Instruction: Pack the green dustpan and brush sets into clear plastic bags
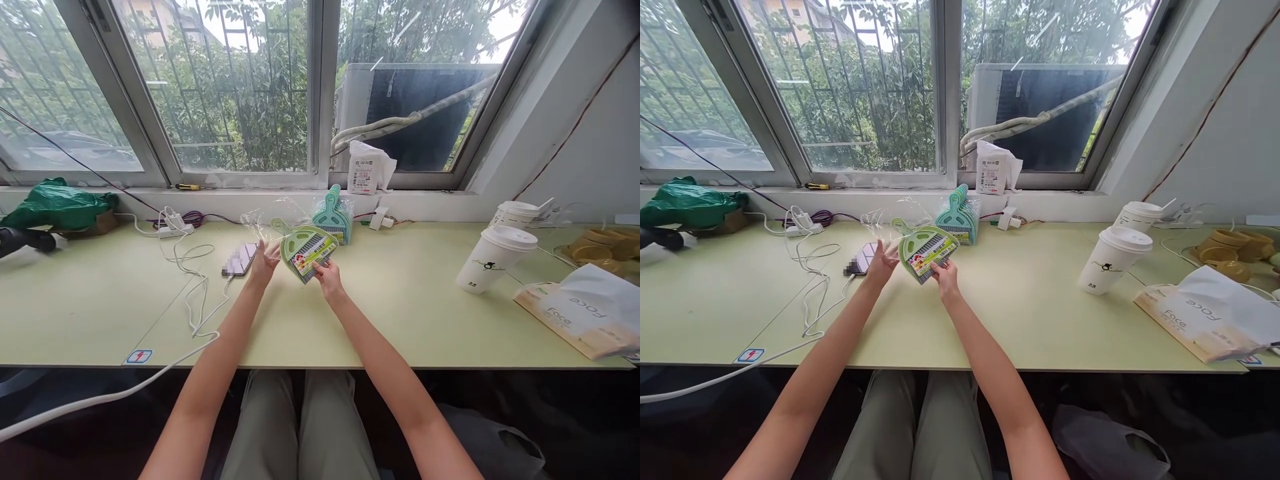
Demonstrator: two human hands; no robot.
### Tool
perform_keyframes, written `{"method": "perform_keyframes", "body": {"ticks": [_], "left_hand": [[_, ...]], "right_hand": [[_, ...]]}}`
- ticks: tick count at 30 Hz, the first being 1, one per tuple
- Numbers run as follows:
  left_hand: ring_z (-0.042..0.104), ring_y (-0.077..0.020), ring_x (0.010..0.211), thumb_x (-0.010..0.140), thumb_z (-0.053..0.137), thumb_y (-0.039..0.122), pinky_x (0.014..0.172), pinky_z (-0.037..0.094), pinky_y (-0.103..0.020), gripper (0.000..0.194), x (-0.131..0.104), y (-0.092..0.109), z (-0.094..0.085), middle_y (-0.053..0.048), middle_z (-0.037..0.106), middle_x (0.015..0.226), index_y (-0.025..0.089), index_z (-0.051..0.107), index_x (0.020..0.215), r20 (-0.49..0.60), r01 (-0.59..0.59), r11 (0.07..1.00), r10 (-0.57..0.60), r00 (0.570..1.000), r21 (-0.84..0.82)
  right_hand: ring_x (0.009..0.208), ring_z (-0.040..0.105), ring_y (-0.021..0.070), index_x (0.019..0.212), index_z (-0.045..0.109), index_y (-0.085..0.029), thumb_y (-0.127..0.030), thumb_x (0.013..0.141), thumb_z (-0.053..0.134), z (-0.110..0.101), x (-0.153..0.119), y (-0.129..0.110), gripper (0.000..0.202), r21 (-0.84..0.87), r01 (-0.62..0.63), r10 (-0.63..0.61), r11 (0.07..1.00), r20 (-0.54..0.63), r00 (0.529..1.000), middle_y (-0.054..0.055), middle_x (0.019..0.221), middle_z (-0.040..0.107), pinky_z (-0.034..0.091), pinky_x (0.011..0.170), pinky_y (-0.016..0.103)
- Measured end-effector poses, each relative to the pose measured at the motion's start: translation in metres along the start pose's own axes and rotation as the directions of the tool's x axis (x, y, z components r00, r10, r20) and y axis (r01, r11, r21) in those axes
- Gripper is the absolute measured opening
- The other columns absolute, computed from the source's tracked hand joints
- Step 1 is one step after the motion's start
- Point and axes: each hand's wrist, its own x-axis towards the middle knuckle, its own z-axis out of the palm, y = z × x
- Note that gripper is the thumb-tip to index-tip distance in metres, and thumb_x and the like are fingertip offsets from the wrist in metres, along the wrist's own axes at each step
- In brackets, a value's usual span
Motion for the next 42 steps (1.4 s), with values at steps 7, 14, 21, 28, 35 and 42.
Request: {"method": "perform_keyframes", "body": {"ticks": [7, 14, 21, 28, 35, 42], "left_hand": [[0.064, -0.0181, 0.098, 0.081, 0.068, 0.029, 0.088, 0.048, -0.031, 0.032, -0.017, -0.021, 0.016, -0.007, 0.068, 0.111, 0.018, 0.060, 0.110, 0.455, 0.142, 0.989, -0.139, 0.879, 0.028], [0.063, -0.0203, 0.104, 0.078, 0.070, 0.031, 0.093, 0.048, -0.035, 0.045, -0.017, -0.026, 0.018, -0.007, 0.066, 0.118, 0.021, 0.055, 0.119, 0.396, 0.118, 0.993, -0.117, 0.911, 0.023], [0.062, -0.0236, 0.109, 0.080, 0.064, 0.039, 0.095, 0.048, -0.043, 0.054, -0.022, -0.021, 0.019, -0.008, 0.063, 0.122, 0.024, 0.049, 0.130, 0.412, 0.092, 0.989, -0.131, 0.902, 0.113], [0.058, -0.0245, 0.115, 0.084, 0.060, 0.038, 0.096, 0.047, -0.043, 0.052, -0.028, -0.018, 0.023, -0.009, 0.060, 0.130, 0.024, 0.048, 0.132, 0.466, 0.144, 0.983, -0.179, 0.866, 0.110], [0.060, -0.0226, 0.110, 0.086, 0.057, 0.035, 0.096, 0.047, -0.037, 0.034, -0.029, -0.014, 0.029, -0.009, 0.066, 0.119, 0.015, 0.063, 0.113, 0.365, 0.166, 0.985, -0.139, 0.921, -0.046], [0.063, -0.0210, 0.104, 0.086, 0.059, 0.037, 0.092, 0.050, -0.039, 0.039, -0.041, -0.029, 0.044, -0.009, 0.065, 0.119, 0.018, 0.058, 0.120, 0.389, 0.235, 0.972, -0.227, 0.893, 0.029]], "right_hand": [[0.096, 0.065, 0.0181, 0.099, 0.059, -0.016, -0.021, 0.067, 0.071, -0.001, -0.002, -0.002, 0.034, -0.038, 0.153, -0.157, 0.987, -0.132, 0.979, 0.007, 0.106, 0.069, 0.056, 0.083, 0.030], [0.087, 0.065, 0.0191, 0.091, 0.062, -0.017, -0.025, 0.066, 0.073, -0.008, 0.003, -0.022, 0.029, -0.271, 0.131, -0.149, 0.954, -0.044, 0.988, 0.007, 0.100, 0.069, 0.059, 0.072, 0.032], [0.093, 0.067, 0.0201, 0.109, 0.052, -0.019, -0.026, 0.064, 0.077, -0.003, 0.001, -0.024, 0.052, -0.184, 0.163, -0.167, 0.969, -0.007, 0.986, 0.006, 0.098, 0.070, 0.057, 0.085, 0.038], [0.095, 0.068, 0.0223, 0.113, 0.045, -0.021, -0.029, 0.059, 0.081, 0.000, 0.001, -0.023, 0.066, -0.197, 0.174, -0.174, 0.965, 0.018, 0.985, 0.007, 0.100, 0.071, 0.058, 0.084, 0.041], [0.090, 0.069, 0.0242, 0.096, 0.059, -0.018, -0.031, 0.053, 0.084, -0.004, 0.001, -0.042, 0.052, -0.211, 0.131, -0.101, 0.969, 0.145, 0.984, 0.007, 0.092, 0.073, 0.059, 0.082, 0.042], [0.092, 0.067, 0.0229, 0.096, 0.058, -0.017, -0.030, 0.059, 0.079, -0.001, -0.003, -0.040, 0.045, -0.211, 0.219, -0.216, 0.952, 0.041, 0.976, 0.008, 0.096, 0.072, 0.058, 0.081, 0.039]]}}
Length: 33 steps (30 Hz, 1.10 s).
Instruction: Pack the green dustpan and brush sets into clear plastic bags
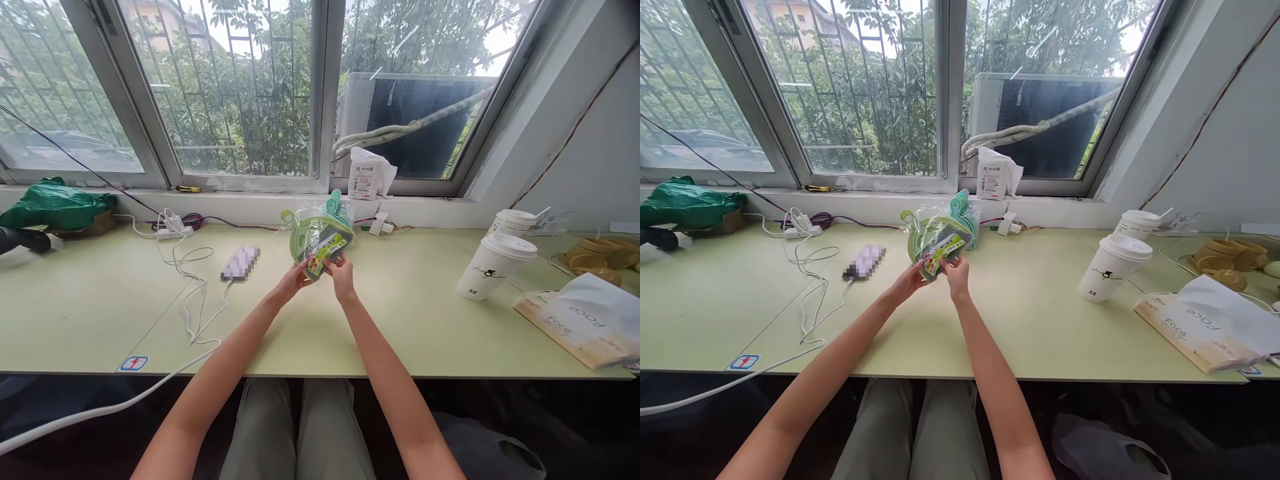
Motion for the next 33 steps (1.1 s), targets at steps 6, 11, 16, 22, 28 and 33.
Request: {"method": "perform_keyframes", "body": {"ticks": [6, 11, 16, 22, 28, 33], "left_hand": [[0.057, -0.0235, 0.117, 0.079, 0.068, 0.037, 0.103, 0.042, -0.040, 0.045, 0.000, -0.006, 0.009, -0.009, 0.061, 0.127, 0.019, 0.057, 0.120, -0.025, -0.139, 0.990, 0.139, 0.990, 0.017], [0.055, -0.0255, 0.120, 0.075, 0.073, 0.034, 0.104, 0.039, -0.046, 0.050, -0.004, -0.021, 0.012, -0.009, 0.061, 0.128, 0.024, 0.057, 0.121, 0.064, -0.060, 0.988, 0.051, 0.997, 0.141], [0.048, -0.0265, 0.128, 0.078, 0.068, 0.044, 0.105, 0.038, -0.044, 0.051, 0.000, -0.016, 0.018, -0.008, 0.059, 0.131, 0.025, 0.056, 0.124, 0.071, -0.125, 0.991, 0.121, 0.990, 0.049], [0.056, -0.0280, 0.118, 0.072, 0.074, 0.031, 0.102, 0.042, -0.039, 0.047, -0.007, 0.004, 0.014, -0.009, 0.066, 0.117, 0.016, 0.060, 0.114, -0.088, -0.210, 0.978, 0.210, 0.974, 0.006], [0.056, -0.0255, 0.118, 0.070, 0.073, 0.028, 0.103, 0.044, -0.039, 0.046, -0.004, -0.009, 0.014, -0.008, 0.066, 0.118, 0.018, 0.057, 0.112, -0.111, -0.181, 0.983, 0.178, 0.978, -0.019], [0.062, -0.0256, 0.105, 0.066, 0.075, 0.027, 0.086, 0.055, -0.043, 0.048, 0.006, -0.012, -0.002, -0.007, 0.066, 0.114, 0.020, 0.054, 0.108, -0.258, -0.128, 0.983, 0.158, 0.953, 0.129]], "right_hand": [[0.094, 0.066, 0.0215, 0.106, 0.057, -0.017, -0.031, 0.063, 0.075, 0.007, -0.005, 0.011, 0.049, 0.011, 0.011, -0.010, 1.000, -0.039, 0.999, 0.009, 0.100, 0.070, 0.057, 0.083, 0.036], [0.093, 0.067, 0.0231, 0.107, 0.056, -0.017, -0.031, 0.064, 0.073, 0.007, -0.005, 0.014, 0.049, 0.002, 0.050, -0.050, 0.999, -0.088, 0.995, 0.011, 0.103, 0.070, 0.057, 0.081, 0.036], [0.095, 0.066, 0.0219, 0.109, 0.054, -0.018, -0.029, 0.064, 0.072, 0.007, -0.004, 0.010, 0.049, 0.067, 0.026, -0.021, 0.997, -0.074, 0.997, 0.010, 0.105, 0.069, 0.056, 0.082, 0.037], [0.093, 0.067, 0.0213, 0.100, 0.056, -0.021, -0.026, 0.059, 0.077, 0.011, -0.007, 0.014, 0.046, 0.130, -0.059, 0.052, 0.990, 0.056, 0.997, 0.006, 0.096, 0.070, 0.057, 0.085, 0.038], [0.092, 0.067, 0.0200, 0.102, 0.055, -0.020, -0.024, 0.061, 0.076, 0.012, -0.005, 0.022, 0.046, 0.181, -0.012, 0.013, 0.983, -0.002, 1.000, 0.005, 0.097, 0.070, 0.056, 0.087, 0.039], [0.080, 0.069, 0.0194, 0.089, 0.058, -0.018, -0.024, 0.067, 0.074, -0.002, 0.010, 0.021, 0.027, -0.027, -0.197, 0.198, 0.980, 0.060, 0.978, 0.005, 0.081, 0.071, 0.058, 0.083, 0.039]]}}
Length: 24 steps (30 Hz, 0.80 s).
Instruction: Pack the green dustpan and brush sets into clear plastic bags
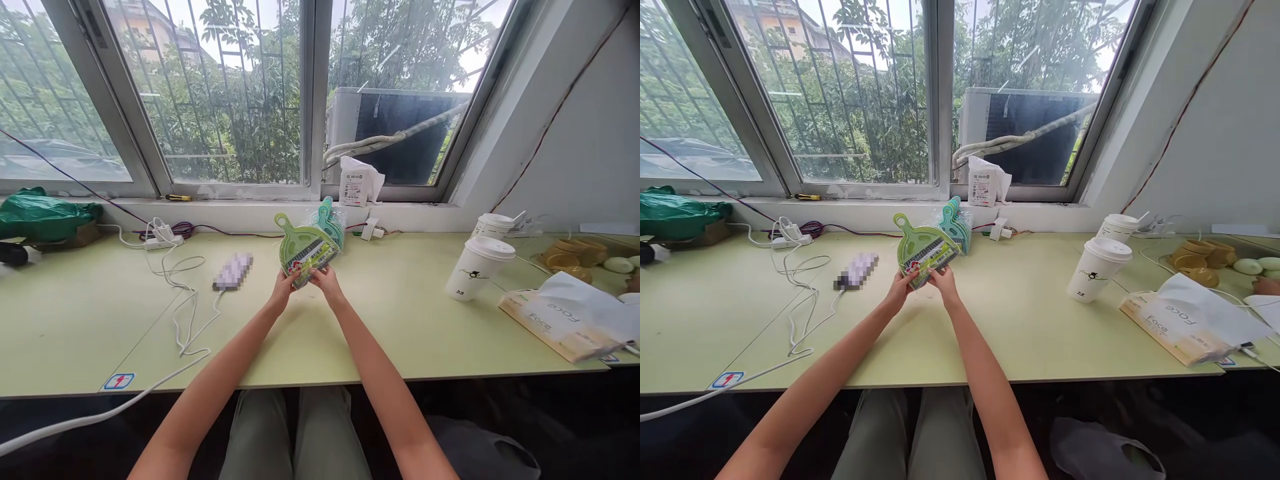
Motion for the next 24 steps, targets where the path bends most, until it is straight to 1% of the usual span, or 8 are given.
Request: {"method": "perform_keyframes", "body": {"ticks": [2, 3, 5, 7, 10, 15, 19, 24], "left_hand": [[0.064, -0.0243, 0.098, 0.066, 0.073, 0.026, 0.076, 0.059, -0.042, 0.049, 0.005, 0.003, -0.010, -0.006, 0.064, 0.113, 0.022, 0.053, 0.110, -0.027, -0.019, 0.998, 0.020, 0.999, 0.053], [0.065, -0.0233, 0.095, 0.066, 0.071, 0.024, 0.072, 0.060, -0.041, 0.049, 0.008, 0.005, -0.016, -0.005, 0.064, 0.113, 0.023, 0.052, 0.111, -0.042, -0.027, 0.998, 0.029, 0.999, 0.058], [0.067, -0.0214, 0.088, 0.066, 0.068, 0.020, 0.067, 0.061, -0.038, 0.051, 0.012, 0.010, -0.027, -0.005, 0.064, 0.110, 0.023, 0.051, 0.114, -0.071, -0.012, 1.000, 0.014, 0.997, 0.029], [0.068, -0.0200, 0.080, 0.067, 0.066, 0.017, 0.062, 0.061, -0.034, 0.051, 0.016, 0.015, -0.037, -0.006, 0.066, 0.104, 0.021, 0.051, 0.115, -0.094, 0.046, 0.999, -0.048, 0.994, -0.023], [0.068, -0.0174, 0.074, 0.069, 0.063, 0.013, 0.057, 0.059, -0.026, 0.044, 0.018, 0.017, -0.045, -0.006, 0.069, 0.091, 0.017, 0.054, 0.111, -0.102, 0.132, 0.988, -0.140, 0.985, -0.082], [0.070, -0.0186, 0.070, 0.074, 0.062, 0.014, 0.047, 0.055, -0.021, 0.036, 0.012, 0.019, -0.042, -0.012, 0.069, 0.093, 0.010, 0.055, 0.109, 0.054, 0.268, 0.962, -0.265, 0.963, -0.058], [0.070, -0.0178, 0.065, 0.074, 0.065, 0.016, 0.047, 0.055, -0.022, 0.049, 0.007, 0.020, -0.040, -0.010, 0.069, 0.097, 0.013, 0.049, 0.120, 0.112, 0.244, 0.969, -0.247, 0.963, 0.040], [0.068, -0.0180, 0.057, 0.073, 0.069, 0.024, 0.044, 0.052, -0.025, 0.058, 0.005, 0.016, -0.040, -0.008, 0.069, 0.094, 0.017, 0.045, 0.125, 0.222, 0.208, 0.960, -0.248, 0.943, 0.189]], "right_hand": [[0.077, 0.070, 0.0221, 0.082, 0.062, -0.016, -0.025, 0.073, 0.070, -0.013, 0.003, -0.006, 0.015, -0.232, -0.095, 0.101, 0.968, 0.012, 0.995, 0.007, 0.076, 0.070, 0.057, 0.081, 0.044], [0.081, 0.070, 0.0238, 0.082, 0.064, -0.016, -0.024, 0.075, 0.068, -0.020, 0.003, -0.010, 0.012, -0.361, -0.080, 0.081, 0.929, -0.012, 0.997, 0.009, 0.079, 0.070, 0.056, 0.084, 0.046], [0.103, 0.065, 0.0266, 0.091, 0.068, -0.020, -0.015, 0.072, 0.067, -0.032, 0.002, -0.015, 0.019, -0.590, 0.090, -0.122, 0.803, -0.014, 0.992, 0.010, 0.100, 0.070, 0.048, 0.097, 0.049], [0.128, 0.047, 0.0267, 0.104, 0.068, -0.028, -0.005, 0.066, 0.068, -0.039, 0.000, -0.018, 0.045, -0.713, 0.330, -0.347, 0.618, 0.130, 0.929, 0.005, 0.128, 0.060, 0.032, 0.111, 0.050], [0.140, 0.028, 0.0254, 0.106, 0.069, -0.035, -0.006, 0.065, 0.071, -0.040, 0.002, -0.016, 0.050, -0.725, 0.519, -0.433, 0.453, 0.329, 0.839, -0.004, 0.141, 0.050, 0.017, 0.115, 0.053], [0.116, 0.051, 0.0237, 0.074, 0.074, -0.031, -0.030, 0.075, 0.071, -0.039, 0.011, -0.011, 0.004, -0.641, 0.513, -0.500, 0.571, 0.225, 0.836, 0.001, 0.107, 0.068, 0.031, 0.107, 0.046], [0.113, 0.051, 0.0232, 0.072, 0.074, -0.029, -0.039, 0.071, 0.074, -0.044, 0.015, -0.008, 0.010, -0.571, 0.473, -0.491, 0.671, 0.136, 0.860, 0.002, 0.107, 0.067, 0.035, 0.104, 0.042], [0.113, 0.052, 0.0226, 0.068, 0.073, -0.025, -0.036, 0.065, 0.077, -0.046, 0.018, -0.001, 0.012, -0.589, 0.406, -0.484, 0.698, 0.029, 0.874, 0.005, 0.112, 0.061, 0.040, 0.102, 0.038]]}}
